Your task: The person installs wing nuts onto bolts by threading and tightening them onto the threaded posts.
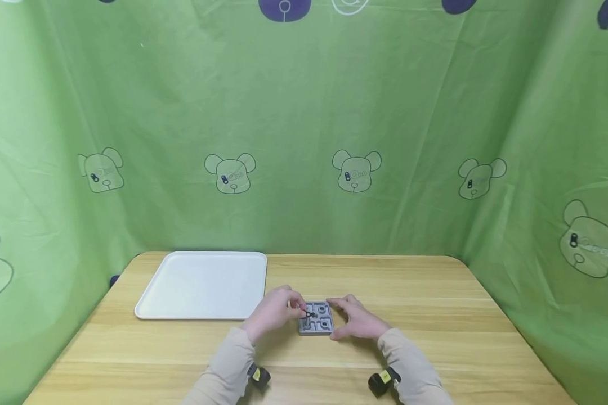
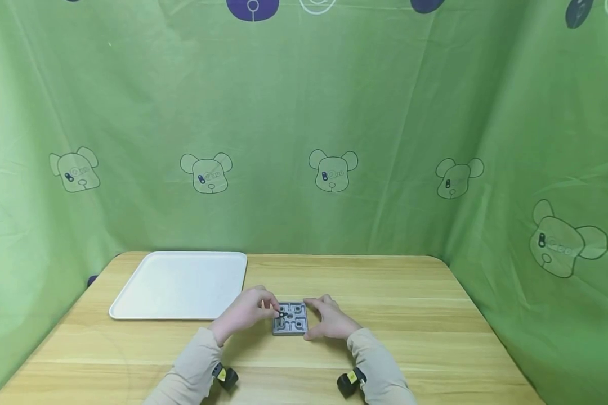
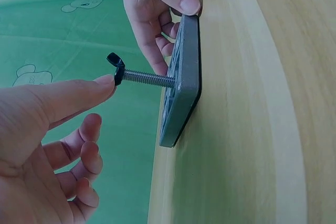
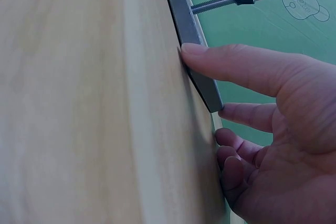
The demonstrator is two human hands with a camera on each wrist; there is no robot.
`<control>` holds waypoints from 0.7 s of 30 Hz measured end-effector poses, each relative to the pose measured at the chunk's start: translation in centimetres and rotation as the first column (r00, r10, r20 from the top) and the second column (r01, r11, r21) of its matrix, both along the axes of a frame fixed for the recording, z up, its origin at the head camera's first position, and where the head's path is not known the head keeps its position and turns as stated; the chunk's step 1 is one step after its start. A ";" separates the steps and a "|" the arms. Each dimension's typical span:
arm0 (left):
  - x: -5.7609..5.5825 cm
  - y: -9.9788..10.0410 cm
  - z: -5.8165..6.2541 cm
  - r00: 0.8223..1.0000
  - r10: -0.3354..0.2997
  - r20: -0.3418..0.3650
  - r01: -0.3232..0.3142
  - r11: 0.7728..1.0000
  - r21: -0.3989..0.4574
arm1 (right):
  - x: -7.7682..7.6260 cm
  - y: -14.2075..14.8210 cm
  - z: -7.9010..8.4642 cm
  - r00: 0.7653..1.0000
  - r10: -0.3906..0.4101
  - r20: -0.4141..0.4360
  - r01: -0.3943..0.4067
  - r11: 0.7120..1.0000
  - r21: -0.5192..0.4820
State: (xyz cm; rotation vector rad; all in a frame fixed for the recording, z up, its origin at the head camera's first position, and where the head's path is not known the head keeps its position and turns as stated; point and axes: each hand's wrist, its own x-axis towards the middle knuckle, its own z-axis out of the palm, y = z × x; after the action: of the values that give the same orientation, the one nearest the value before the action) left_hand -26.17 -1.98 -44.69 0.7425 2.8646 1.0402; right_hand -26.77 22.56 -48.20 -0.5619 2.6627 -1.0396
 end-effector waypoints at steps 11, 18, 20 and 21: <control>-0.1 0.0 0.0 1.000 -0.011 0.004 0.011 1.000 -0.007 | 0.0 0.1 -0.1 1.000 0.005 -0.006 -0.005 1.000 0.004; 0.2 0.1 0.1 1.000 -0.013 0.004 0.013 1.000 -0.008 | -0.1 0.3 -0.3 1.000 0.008 -0.002 -0.008 1.000 -0.002; 0.3 0.1 0.1 1.000 -0.012 0.005 0.012 1.000 -0.007 | -0.1 0.4 -0.3 1.000 0.010 -0.001 -0.010 1.000 -0.006; 0.3 0.2 0.1 1.000 -0.012 0.005 0.012 1.000 -0.008 | 0.0 0.4 -0.3 1.000 0.011 -0.002 -0.011 1.000 -0.006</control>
State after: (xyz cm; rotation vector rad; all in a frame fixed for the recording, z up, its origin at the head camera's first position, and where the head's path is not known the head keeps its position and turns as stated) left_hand -25.88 -1.83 -44.60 0.7543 2.8545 1.0276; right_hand -26.81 22.94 -48.52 -0.5789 2.6560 -1.0446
